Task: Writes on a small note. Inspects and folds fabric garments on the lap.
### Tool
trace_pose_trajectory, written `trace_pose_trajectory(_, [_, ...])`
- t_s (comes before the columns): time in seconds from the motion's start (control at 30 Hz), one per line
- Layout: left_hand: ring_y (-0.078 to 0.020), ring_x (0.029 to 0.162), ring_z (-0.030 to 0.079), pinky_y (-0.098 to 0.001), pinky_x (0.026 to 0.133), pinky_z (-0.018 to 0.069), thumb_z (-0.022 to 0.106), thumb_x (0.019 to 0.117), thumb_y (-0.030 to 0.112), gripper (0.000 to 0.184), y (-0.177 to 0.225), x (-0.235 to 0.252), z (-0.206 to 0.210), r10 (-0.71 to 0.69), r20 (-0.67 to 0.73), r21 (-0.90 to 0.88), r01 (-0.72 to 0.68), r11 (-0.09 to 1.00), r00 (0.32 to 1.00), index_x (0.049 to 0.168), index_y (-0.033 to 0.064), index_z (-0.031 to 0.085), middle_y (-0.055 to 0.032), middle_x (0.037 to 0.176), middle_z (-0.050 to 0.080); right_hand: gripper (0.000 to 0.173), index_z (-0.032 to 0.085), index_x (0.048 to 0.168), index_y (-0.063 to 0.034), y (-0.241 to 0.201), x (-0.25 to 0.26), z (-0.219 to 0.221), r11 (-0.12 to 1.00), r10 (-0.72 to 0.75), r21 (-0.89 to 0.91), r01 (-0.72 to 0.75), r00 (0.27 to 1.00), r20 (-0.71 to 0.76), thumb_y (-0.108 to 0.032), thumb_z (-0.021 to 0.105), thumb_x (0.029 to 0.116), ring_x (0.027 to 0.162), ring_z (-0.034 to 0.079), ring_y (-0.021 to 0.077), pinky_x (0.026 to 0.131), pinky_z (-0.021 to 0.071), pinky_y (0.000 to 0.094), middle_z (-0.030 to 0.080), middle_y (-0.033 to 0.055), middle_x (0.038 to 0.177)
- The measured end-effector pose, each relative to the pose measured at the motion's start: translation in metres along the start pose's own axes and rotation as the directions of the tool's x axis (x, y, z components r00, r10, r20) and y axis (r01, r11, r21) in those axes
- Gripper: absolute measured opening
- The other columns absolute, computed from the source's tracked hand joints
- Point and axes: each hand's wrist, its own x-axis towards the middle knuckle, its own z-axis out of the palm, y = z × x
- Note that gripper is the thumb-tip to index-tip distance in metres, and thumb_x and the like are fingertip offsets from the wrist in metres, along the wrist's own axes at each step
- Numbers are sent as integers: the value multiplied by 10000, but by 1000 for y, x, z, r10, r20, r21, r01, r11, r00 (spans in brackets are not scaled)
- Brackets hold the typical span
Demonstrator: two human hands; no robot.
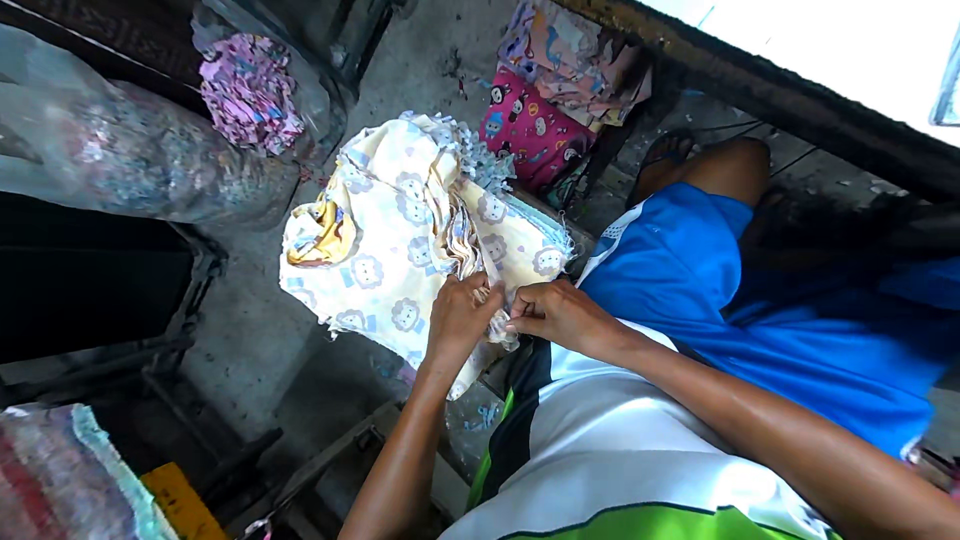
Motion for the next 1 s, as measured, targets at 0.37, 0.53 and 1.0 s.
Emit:
trace_pose_trajectory(0.37, [-217, 798, 583, -433, 696, 483, 614, 1014, 313, 264, -7, -10, -26, -33, -1, -109, 33, 993, 999, 990, 79, 733, -111, 911, 598, 239, 661, 1194, -6, 49, 44, -49, 937, 120, -276, -213, 941, -316, -159, 637, 1013, 1036, 669, 398, 862, 522, 600, 669, 213, 1151])
trace_pose_trajectory(0.53, [-289, 827, 610, -505, 715, 506, 612, 1017, 334, 292, -2, -10, -19, -61, 37, -35, 62, 997, 997, 1006, 62, 717, -164, 945, 597, 211, 684, 1064, 29, 57, 45, -38, 913, 101, -336, -230, 928, -359, -167, 681, 983, 1048, 656, 417, 862, 519, 595, 657, 236, 1129])
trace_pose_trajectory(1.0, [-323, 893, 602, -527, 759, 491, 615, 1024, 355, 305, 4, -7, -10, -75, 37, 22, 74, 997, 997, 1055, 75, 733, -170, 971, 594, 158, 682, 966, 20, 69, 42, -32, 897, -143, -437, -75, 883, -446, -138, 693, 959, 1024, 653, 403, 866, 515, 557, 663, 217, 1012])
